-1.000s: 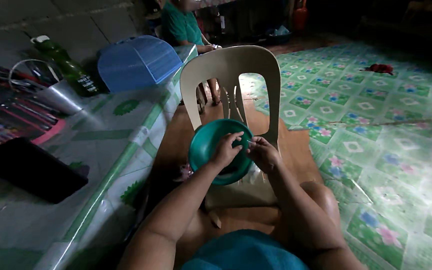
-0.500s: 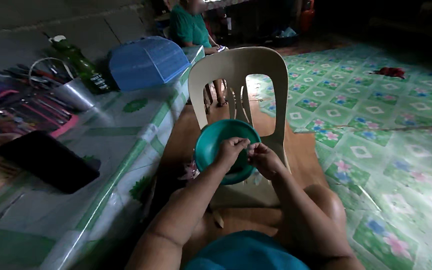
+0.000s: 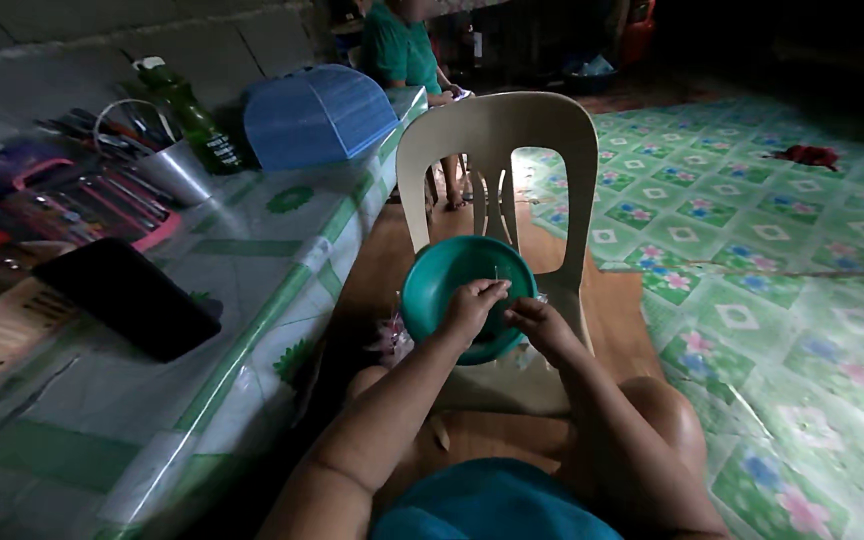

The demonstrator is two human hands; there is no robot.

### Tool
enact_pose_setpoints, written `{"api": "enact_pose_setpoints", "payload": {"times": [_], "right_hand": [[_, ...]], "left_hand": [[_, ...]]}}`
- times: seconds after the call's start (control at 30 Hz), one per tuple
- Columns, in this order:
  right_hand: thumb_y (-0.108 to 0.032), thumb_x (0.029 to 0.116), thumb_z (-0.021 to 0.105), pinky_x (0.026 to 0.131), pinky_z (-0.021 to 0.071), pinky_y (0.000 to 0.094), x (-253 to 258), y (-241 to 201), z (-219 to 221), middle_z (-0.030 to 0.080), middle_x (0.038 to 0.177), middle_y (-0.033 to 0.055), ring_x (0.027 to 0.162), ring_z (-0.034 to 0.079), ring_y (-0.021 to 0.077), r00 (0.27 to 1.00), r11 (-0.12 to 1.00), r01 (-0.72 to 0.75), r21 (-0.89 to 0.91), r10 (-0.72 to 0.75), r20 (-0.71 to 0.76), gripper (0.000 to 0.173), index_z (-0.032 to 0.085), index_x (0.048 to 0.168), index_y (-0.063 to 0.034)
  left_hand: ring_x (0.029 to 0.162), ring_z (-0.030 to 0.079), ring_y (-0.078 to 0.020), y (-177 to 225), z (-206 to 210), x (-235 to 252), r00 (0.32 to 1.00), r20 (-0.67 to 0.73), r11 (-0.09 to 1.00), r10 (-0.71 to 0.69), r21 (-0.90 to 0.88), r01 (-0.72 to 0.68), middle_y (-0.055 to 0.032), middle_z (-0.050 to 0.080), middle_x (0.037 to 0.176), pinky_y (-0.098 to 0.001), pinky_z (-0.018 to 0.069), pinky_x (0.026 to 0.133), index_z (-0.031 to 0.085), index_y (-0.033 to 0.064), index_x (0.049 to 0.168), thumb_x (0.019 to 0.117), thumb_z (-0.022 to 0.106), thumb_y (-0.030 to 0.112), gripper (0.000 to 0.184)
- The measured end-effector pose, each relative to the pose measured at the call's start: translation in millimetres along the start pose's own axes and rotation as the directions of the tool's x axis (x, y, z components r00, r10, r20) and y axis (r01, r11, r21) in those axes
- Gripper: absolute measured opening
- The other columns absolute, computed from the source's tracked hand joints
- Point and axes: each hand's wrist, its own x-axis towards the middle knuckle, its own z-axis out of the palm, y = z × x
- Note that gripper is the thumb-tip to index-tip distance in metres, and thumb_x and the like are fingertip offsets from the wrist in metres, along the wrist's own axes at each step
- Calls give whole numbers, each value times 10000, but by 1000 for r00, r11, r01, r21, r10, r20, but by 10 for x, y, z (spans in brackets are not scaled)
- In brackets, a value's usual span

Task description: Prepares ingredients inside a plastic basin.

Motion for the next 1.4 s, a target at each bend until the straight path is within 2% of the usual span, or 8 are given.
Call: {"api": "enact_pose_setpoints", "payload": {"times": [0.27,0.4,0.63,0.9,1.1,1.23,1.33,1.4], "right_hand": [[-176,1029,608,826,518,282,-14,-59,58,650,924,30,844,605,59,995,992,-55,-116,64,79,187,677,1027,-2],[-186,1029,609,822,525,297,-24,-60,120,662,940,52,846,615,73,992,985,-46,-163,65,109,210,681,1053,10],[-195,1040,587,871,514,356,-38,-54,290,669,992,107,905,620,135,986,970,-37,-241,75,147,246,685,1070,29],[-194,1033,594,790,496,317,-11,53,318,641,917,65,820,580,94,963,966,12,-258,59,263,229,681,1022,18],[-221,1008,637,1026,515,413,51,157,375,647,1247,162,1151,634,211,984,985,-67,-159,91,153,365,594,1281,17],[-199,1057,580,903,529,321,-7,73,398,689,1029,93,937,640,108,994,991,-89,-104,94,47,254,683,1126,23],[-173,1050,580,891,551,309,4,126,399,698,1018,74,923,660,91,990,990,-139,7,139,13,229,683,1126,17],[-171,1042,590,899,546,331,16,137,389,698,1009,82,931,657,108,988,988,-152,-19,152,6,222,687,1103,19]], "left_hand": [[872,653,-118,-68,10,-42,986,-159,986,41,-153,-66,-56,709,926,-318,538,855,728,23,1017,970,710,177,162],[838,638,-115,-160,49,-88,968,-250,983,7,-174,-51,-53,697,920,-308,526,824,713,17,1024,1031,621,232,233],[821,614,-125,-215,142,-118,929,-314,921,-197,-383,66,-55,669,900,-284,512,775,684,31,1013,993,687,223,194],[851,660,-154,-353,100,-138,934,-353,998,-51,-41,39,-76,696,920,-356,546,840,696,12,996,1077,528,340,377],[826,654,-142,-368,156,-195,916,-346,962,-201,-247,118,-58,717,895,-342,532,787,722,33,990,993,685,336,305],[886,644,-154,-370,130,-215,919,-292,932,-265,-323,166,-58,707,936,-362,521,831,713,38,1025,1027,619,380,354],[983,661,-178,-439,64,-211,961,-160,939,-226,-299,171,-66,725,1039,-399,523,911,708,56,1188,1079,485,429,448],[998,669,-170,-440,30,-235,984,-121,978,-130,-176,108,-71,724,1062,-394,535,931,710,52,1204,1058,568,328,343]]}}
